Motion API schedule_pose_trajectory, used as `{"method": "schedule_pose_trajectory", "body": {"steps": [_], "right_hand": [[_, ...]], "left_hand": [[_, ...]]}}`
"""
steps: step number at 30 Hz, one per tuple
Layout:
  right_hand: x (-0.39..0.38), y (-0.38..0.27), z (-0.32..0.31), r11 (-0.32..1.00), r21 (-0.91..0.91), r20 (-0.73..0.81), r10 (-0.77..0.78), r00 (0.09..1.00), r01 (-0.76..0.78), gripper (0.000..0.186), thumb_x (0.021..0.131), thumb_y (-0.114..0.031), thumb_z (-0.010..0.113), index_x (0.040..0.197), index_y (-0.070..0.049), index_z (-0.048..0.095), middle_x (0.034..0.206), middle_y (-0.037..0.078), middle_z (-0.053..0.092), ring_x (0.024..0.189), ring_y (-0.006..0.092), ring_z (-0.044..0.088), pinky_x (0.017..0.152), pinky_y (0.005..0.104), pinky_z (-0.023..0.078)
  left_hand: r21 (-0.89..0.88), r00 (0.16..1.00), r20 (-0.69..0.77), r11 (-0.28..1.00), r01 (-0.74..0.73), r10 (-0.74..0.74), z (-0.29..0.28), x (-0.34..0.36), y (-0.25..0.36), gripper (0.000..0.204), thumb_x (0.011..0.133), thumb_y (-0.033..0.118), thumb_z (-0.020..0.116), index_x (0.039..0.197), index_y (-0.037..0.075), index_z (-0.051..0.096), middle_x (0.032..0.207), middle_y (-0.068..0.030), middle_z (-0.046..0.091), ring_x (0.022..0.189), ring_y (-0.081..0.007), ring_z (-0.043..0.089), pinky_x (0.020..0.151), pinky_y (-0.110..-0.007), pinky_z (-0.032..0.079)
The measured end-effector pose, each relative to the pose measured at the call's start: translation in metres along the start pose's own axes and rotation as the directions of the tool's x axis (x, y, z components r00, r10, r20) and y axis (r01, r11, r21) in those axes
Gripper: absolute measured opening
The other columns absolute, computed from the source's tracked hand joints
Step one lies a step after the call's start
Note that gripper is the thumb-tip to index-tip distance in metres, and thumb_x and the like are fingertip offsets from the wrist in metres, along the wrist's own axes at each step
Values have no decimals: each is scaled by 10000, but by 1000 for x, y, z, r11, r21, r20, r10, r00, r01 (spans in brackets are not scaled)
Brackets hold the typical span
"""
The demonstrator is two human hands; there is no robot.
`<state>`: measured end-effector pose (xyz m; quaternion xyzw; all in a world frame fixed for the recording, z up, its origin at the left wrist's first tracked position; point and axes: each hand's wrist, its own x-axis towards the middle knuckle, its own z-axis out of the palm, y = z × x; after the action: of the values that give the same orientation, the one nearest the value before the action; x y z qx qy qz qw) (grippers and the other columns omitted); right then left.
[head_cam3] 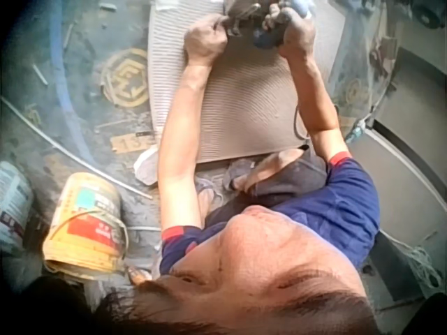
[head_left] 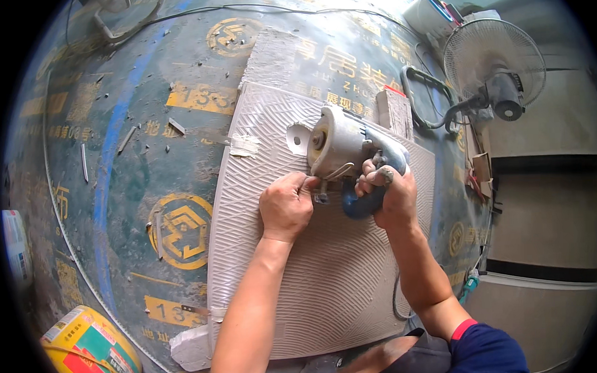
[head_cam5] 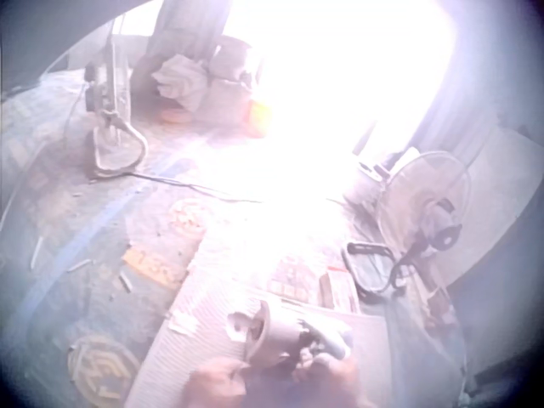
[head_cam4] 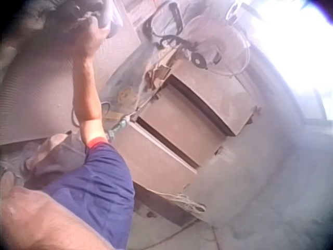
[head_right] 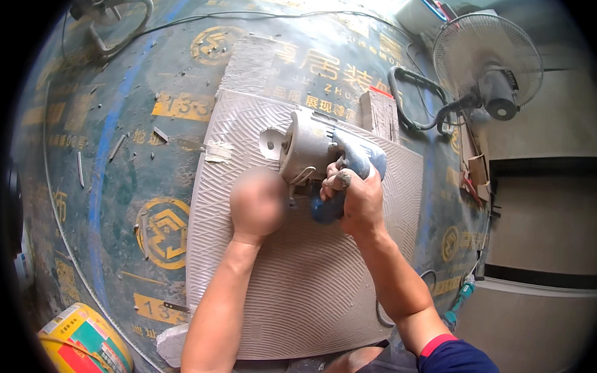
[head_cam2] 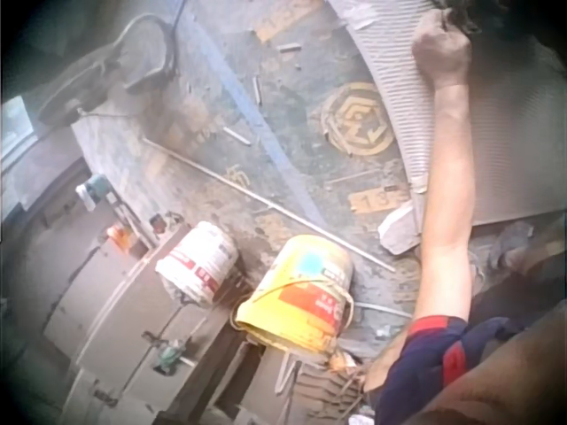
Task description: The person uses a circular saw to cut a hole in a tile, then flips the tile over and continues cutting with the saw.
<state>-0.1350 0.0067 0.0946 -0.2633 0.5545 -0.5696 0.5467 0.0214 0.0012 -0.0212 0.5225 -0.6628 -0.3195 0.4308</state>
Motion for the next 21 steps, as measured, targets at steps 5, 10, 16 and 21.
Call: {"method": "schedule_pose_trajectory", "body": {"steps": [5, 10, 16, 21], "right_hand": [[6, -1, 9, 999, 52, 20, 8, 1000, -9, 255, 734, 23, 531, 989, 5, 527, 730, 68, 533, 522, 139, 515, 505, 305, 474], [11, 4, 10, 998, 57, 76, 27, 997, -32, 238, 741, 24, 511, 976, -9, 523, 707, 63, 527, 513, 132, 507, 500, 298, 469], [0, 1, 5, 999, 34, -37, 8, 999, -7, 215, 748, 31, 507, 960, 0, 523, 704, 59, 517, 508, 139, 498, 497, 297, 460], [-1, -1, 10, 998, -36, 5, -52, 999, 52, 216, 742, 33, 507, 954, 2, 530, 703, 59, 511, 517, 138, 488, 505, 300, 449]], "left_hand": [[-79, 996, -79, 996, 36, -42, -5, 2, 7, 95, 856, 96, 645, 781, 37, 648, 752, -146, 634, 703, -348, 622, 620, -423, 474], [-15, 991, -134, 1000, -23, 21, -2, -2, -2, 108, 859, 79, 640, 770, 19, 632, 733, -152, 617, 694, -349, 610, 620, -418, 469], [25, 993, -78, 996, -82, 84, 4, -1, -1, 104, 844, 93, 640, 754, 39, 647, 753, -123, 641, 717, -328, 627, 637, -414, 489], [-4, 999, -31, 1000, -11, 11, -2, 2, 5, 124, 860, 114, 624, 762, 46, 655, 753, -125, 640, 709, -331, 627, 630, -425, 488]]}}
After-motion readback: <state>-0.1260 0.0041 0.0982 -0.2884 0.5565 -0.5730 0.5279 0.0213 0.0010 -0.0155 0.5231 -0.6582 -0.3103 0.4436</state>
